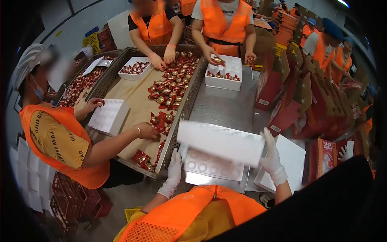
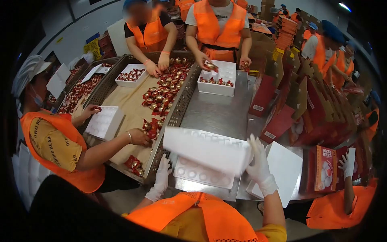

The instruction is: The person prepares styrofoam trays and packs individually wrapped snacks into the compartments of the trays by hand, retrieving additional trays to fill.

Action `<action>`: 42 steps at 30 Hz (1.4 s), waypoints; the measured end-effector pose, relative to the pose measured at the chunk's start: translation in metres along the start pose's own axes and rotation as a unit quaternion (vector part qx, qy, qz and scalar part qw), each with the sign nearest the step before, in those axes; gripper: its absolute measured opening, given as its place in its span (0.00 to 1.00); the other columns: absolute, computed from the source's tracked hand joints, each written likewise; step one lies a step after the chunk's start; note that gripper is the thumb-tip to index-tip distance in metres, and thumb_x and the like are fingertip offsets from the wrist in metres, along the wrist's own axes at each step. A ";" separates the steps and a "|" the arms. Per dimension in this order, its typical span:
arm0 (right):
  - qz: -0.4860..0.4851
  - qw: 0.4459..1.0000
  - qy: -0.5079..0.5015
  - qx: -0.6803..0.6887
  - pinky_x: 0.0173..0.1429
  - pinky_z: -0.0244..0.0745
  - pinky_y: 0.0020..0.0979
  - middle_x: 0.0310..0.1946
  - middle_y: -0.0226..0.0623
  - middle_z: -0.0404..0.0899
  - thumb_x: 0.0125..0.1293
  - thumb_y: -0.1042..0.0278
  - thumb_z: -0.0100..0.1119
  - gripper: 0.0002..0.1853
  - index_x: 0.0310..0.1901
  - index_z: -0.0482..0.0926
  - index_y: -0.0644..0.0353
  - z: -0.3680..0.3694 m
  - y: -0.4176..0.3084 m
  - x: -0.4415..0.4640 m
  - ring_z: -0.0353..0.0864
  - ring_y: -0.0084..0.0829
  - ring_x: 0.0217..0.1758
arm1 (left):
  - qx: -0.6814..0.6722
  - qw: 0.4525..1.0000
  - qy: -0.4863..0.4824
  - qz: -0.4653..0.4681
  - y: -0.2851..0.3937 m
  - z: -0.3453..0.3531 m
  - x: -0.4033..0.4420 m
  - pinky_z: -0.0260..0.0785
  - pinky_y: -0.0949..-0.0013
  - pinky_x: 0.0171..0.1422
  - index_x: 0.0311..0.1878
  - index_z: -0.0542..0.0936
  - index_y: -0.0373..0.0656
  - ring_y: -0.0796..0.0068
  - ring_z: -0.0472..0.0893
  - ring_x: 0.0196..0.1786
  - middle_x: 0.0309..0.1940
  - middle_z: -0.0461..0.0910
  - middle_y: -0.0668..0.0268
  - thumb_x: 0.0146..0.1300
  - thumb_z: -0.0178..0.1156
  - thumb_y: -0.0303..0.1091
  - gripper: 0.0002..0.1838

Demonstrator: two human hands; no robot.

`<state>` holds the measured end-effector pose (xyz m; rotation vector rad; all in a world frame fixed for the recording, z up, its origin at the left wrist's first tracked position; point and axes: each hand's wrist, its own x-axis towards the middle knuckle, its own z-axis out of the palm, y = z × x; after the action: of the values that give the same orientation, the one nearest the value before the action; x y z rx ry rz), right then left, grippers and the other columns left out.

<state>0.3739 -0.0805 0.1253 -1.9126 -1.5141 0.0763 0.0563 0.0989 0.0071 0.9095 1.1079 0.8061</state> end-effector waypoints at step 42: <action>0.479 0.766 -0.041 0.427 0.54 0.72 0.29 0.53 0.41 0.76 0.61 0.72 0.60 0.28 0.64 0.67 0.68 0.149 0.078 -0.064 0.77 0.30 0.50 | 0.294 0.954 -0.053 0.025 0.002 -0.001 0.030 0.52 0.66 0.74 0.73 0.53 0.33 0.55 0.60 0.73 0.70 0.59 0.44 0.61 0.62 0.51 0.46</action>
<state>0.3531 -0.0732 -0.0535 -1.6513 -0.2273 1.1078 0.0631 0.1265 -0.0021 1.4646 1.2577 0.4577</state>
